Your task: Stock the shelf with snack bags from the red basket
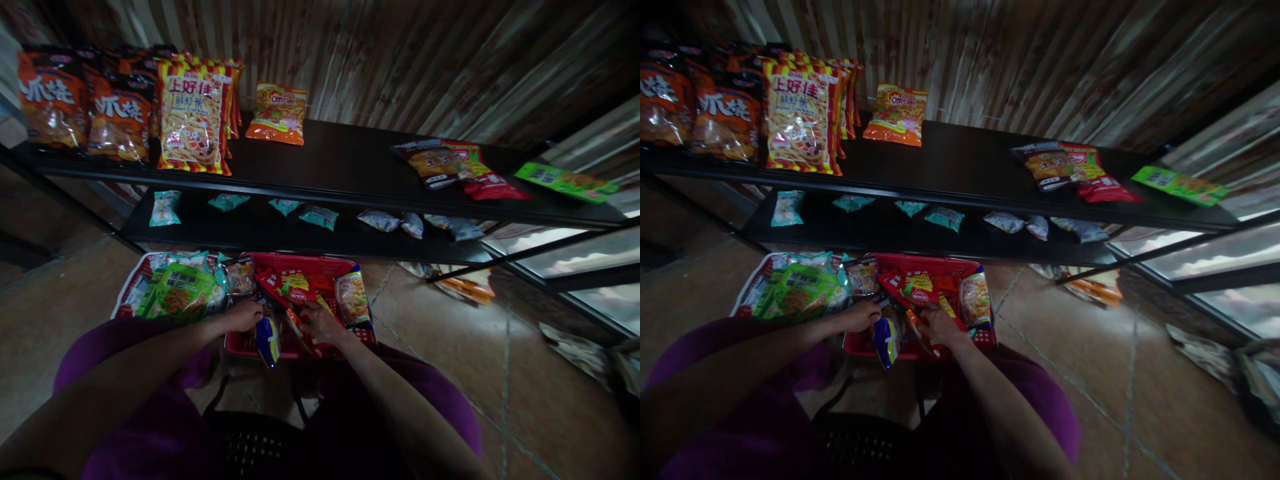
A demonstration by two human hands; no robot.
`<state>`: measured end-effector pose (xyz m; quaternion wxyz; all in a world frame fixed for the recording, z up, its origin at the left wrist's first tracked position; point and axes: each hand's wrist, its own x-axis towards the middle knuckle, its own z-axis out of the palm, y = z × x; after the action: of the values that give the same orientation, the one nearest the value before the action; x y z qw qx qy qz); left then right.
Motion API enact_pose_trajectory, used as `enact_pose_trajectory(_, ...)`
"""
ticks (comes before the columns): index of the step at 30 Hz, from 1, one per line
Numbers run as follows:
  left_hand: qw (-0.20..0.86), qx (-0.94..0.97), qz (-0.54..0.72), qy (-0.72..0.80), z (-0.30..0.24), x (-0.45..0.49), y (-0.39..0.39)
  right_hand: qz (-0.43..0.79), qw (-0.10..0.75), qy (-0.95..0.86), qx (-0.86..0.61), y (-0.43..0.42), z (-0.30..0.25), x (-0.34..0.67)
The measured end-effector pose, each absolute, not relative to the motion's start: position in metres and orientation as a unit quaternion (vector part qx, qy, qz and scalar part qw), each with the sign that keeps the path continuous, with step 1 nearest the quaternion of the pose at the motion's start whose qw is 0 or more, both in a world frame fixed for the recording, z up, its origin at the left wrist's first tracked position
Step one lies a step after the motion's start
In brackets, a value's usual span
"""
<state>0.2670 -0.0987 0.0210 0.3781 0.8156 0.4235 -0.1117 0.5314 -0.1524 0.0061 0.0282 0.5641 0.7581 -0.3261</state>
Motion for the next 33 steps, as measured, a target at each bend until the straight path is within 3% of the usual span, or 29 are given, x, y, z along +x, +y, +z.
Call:
enact_pose_trajectory(8, 0.380, 0.816, -0.123, 0.418, 0.026, 0.276, -0.098, -0.309, 0.035, 0.742, 0.594, -0.157, 0.011, 0.506)
enact_pose_trajectory(14, 0.381, 0.816, -0.133, 0.413, 0.029, 0.277, -0.096, -0.337, -0.011, 0.713, 0.615, -0.151, 0.020, 0.496)
enact_pose_trajectory(23, 0.390, 0.810, -0.120, 0.421, 0.034, 0.273, -0.096, -0.413, -0.158, 0.586, 0.679, -0.134, 0.059, 0.507)
enact_pose_trajectory(29, 0.410, 0.819, -0.065, 0.395, 0.034, 0.275, -0.096, -0.567, -0.389, 0.320, 0.652, -0.123, 0.073, 0.527)
enact_pose_trajectory(33, 0.424, 0.816, -0.029, 0.392, 0.040, 0.280, -0.093, -0.617, -0.466, 0.237, 0.588, -0.115, 0.081, 0.539)
